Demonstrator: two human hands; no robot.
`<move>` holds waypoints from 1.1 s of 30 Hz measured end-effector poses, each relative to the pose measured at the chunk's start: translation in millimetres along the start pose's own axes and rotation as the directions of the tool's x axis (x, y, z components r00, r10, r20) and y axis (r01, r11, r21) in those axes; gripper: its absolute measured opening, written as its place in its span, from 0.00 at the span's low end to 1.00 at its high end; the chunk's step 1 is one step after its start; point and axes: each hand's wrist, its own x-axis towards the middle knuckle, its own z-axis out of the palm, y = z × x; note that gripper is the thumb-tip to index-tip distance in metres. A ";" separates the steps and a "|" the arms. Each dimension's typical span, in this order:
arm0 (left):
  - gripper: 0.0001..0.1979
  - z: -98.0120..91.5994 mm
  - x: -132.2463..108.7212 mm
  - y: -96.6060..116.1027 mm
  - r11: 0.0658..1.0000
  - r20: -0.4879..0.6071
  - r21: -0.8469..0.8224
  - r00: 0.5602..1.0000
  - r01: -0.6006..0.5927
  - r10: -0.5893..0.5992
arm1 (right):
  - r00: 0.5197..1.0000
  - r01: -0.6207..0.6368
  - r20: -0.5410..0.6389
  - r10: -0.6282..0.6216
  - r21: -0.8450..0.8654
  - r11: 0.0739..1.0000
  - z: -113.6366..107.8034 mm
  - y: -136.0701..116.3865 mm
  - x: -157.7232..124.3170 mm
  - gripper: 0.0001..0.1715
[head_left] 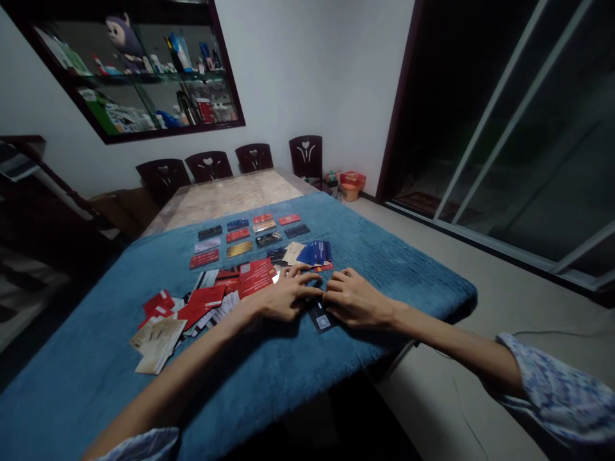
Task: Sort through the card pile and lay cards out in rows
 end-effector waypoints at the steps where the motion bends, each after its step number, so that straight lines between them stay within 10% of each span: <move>1: 0.29 0.7 -0.1 1.9 1.000 -0.008 -0.004 1.000 -0.004 0.004 | 1.000 -0.005 0.007 0.005 -0.004 1.000 -0.8 -1.8 -0.4 0.13; 13: 0.32 1.9 0.1 2.5 0.999 0.047 -0.039 0.998 -0.037 0.039 | 0.976 -0.175 0.118 0.183 -0.075 0.982 -17.8 -36.8 -5.6 0.35; 33: 0.27 1.9 1.5 3.6 1.000 0.044 -0.010 0.999 -0.025 0.025 | 0.953 -0.267 0.112 0.282 -0.129 0.955 -15.5 -53.8 4.8 0.34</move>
